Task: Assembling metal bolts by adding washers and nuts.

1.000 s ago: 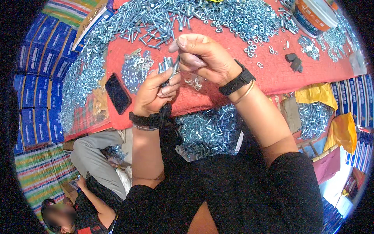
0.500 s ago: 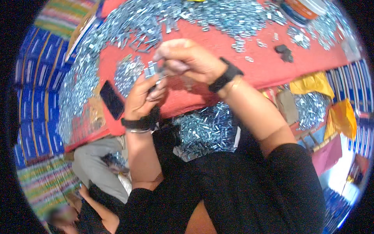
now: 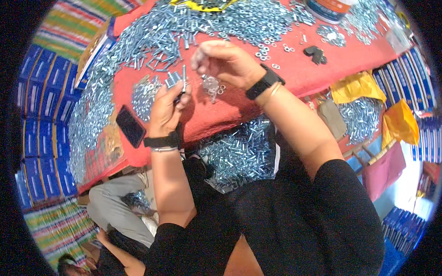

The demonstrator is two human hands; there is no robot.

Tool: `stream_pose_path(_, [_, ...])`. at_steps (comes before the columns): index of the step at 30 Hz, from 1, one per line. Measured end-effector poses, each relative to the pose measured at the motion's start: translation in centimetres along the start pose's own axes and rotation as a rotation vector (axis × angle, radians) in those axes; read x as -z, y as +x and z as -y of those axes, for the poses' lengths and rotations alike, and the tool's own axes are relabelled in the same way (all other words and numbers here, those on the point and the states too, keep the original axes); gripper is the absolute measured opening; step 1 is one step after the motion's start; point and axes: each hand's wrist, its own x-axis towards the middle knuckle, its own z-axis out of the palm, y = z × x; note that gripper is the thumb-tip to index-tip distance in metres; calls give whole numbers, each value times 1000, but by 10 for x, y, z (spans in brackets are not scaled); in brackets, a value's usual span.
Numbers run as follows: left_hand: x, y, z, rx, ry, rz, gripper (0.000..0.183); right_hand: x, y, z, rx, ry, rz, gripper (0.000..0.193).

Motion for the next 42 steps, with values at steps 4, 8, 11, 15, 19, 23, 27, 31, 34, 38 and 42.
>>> stream_pose_path(4, [9, -7, -3, 13, 19, -18, 13, 5, 1, -3, -9, 13, 12, 23])
stream_pose_path(8, [14, -11, -1, 19, 95, -35, 11, 10, 2, -3, 6, -81, -42, 23])
stream_pose_path(11, [23, -13, -4, -3, 234, -50, 11, 17, 4, 4, -8, -102, -170, 20])
stream_pose_path(15, [23, -11, -6, -59, 240, -166, 11, 21, 7, 5, -124, -423, -189, 22])
stream_pose_path(19, [28, -10, -2, -97, 259, -307, 10, 15, 10, -9, -288, -513, -205, 20])
stream_pose_path(23, [33, -7, 2, -65, 314, -343, 6, 14, 12, -9, -311, -496, -221, 19])
stream_pose_path(27, [37, -8, 0, -76, 290, -351, 8, 15, 15, -14, -335, -524, -190, 23])
stream_pose_path(31, [40, -10, -1, -80, 343, -381, 10, 32, 26, -22, -459, -1165, -325, 36])
stream_pose_path(34, [45, -14, -2, -65, 383, -398, 10, 28, 33, -37, -452, -1762, -475, 39])
stream_pose_path(38, [41, -16, -6, -82, 393, -391, 10, 34, 47, -63, -106, -1879, -554, 33])
stream_pose_path(42, [45, -20, -5, -72, 404, -383, 9, 28, 73, -86, 12, -1970, -546, 34])
